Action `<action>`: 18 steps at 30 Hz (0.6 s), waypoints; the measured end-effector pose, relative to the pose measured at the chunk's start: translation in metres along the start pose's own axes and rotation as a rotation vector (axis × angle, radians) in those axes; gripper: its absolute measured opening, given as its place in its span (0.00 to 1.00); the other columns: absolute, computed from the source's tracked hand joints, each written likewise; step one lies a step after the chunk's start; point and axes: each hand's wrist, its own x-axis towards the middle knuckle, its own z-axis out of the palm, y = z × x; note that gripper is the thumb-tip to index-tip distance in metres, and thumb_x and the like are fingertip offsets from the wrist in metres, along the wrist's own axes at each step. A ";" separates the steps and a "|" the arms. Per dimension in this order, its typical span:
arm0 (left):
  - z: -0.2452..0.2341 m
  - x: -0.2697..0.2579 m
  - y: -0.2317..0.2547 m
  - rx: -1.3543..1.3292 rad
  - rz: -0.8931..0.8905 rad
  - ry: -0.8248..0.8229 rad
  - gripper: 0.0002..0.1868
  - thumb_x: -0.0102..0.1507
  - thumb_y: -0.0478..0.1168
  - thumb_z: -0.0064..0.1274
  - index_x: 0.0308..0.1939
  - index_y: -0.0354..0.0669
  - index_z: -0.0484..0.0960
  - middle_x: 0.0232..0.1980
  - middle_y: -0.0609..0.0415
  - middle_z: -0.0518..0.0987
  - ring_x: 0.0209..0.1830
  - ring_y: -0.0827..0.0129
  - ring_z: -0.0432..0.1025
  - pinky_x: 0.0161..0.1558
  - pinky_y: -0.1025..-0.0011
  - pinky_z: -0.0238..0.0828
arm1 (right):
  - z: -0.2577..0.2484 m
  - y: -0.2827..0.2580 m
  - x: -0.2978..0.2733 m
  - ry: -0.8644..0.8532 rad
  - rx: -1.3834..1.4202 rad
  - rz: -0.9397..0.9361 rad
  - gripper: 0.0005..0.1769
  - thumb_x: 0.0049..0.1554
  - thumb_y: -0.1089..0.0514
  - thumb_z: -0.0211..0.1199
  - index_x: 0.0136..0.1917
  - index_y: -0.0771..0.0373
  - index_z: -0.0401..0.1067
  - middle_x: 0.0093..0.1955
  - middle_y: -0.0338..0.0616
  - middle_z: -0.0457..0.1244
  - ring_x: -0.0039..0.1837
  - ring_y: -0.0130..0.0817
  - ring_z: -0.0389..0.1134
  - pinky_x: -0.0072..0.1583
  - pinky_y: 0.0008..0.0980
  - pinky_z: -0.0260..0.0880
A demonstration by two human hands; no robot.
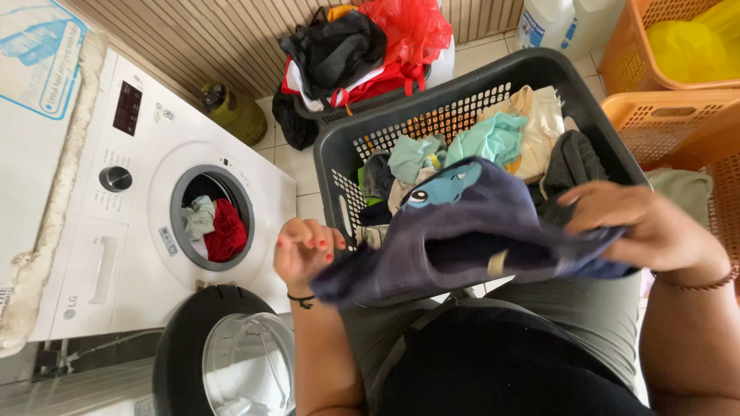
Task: The person sorts various laundry items in a basket, picking up a light green shirt and a blue garment, unfolding them by hand to check them before placing them back into the basket.
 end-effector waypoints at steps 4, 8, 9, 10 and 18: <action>-0.040 -0.008 -0.034 0.663 -0.360 0.259 0.13 0.73 0.43 0.51 0.48 0.35 0.80 0.44 0.48 0.83 0.39 0.63 0.77 0.47 0.64 0.75 | 0.027 0.029 0.011 -0.266 -0.182 0.527 0.27 0.48 0.46 0.71 0.59 0.60 0.80 0.53 0.44 0.74 0.54 0.37 0.74 0.57 0.35 0.73; -0.048 -0.003 -0.096 1.280 -0.488 0.165 0.16 0.68 0.45 0.52 0.54 0.41 0.82 0.48 0.48 0.84 0.47 0.59 0.80 0.50 0.65 0.76 | 0.058 0.076 0.024 0.000 -0.468 0.679 0.24 0.58 0.41 0.60 0.61 0.54 0.78 0.59 0.45 0.71 0.59 0.42 0.73 0.60 0.38 0.72; -0.046 -0.002 -0.109 1.434 -0.558 0.171 0.16 0.67 0.45 0.53 0.56 0.43 0.82 0.49 0.46 0.84 0.48 0.57 0.79 0.49 0.63 0.75 | 0.068 0.089 0.025 0.089 -0.595 0.738 0.25 0.59 0.40 0.60 0.63 0.54 0.76 0.61 0.46 0.70 0.61 0.46 0.72 0.61 0.40 0.71; -0.043 -0.002 -0.119 1.589 -0.629 0.176 0.17 0.66 0.44 0.53 0.58 0.46 0.82 0.51 0.45 0.83 0.48 0.54 0.78 0.49 0.62 0.74 | 0.076 0.102 0.025 0.181 -0.721 0.794 0.27 0.59 0.39 0.59 0.66 0.53 0.74 0.62 0.48 0.69 0.62 0.49 0.71 0.62 0.42 0.71; -0.027 -0.004 -0.164 1.664 -0.533 -0.042 0.23 0.65 0.41 0.51 0.65 0.45 0.75 0.62 0.46 0.78 0.56 0.51 0.74 0.55 0.58 0.71 | 0.098 0.196 0.019 0.205 -0.494 0.840 0.41 0.61 0.38 0.57 0.82 0.56 0.56 0.58 0.62 0.67 0.62 0.58 0.69 0.62 0.47 0.68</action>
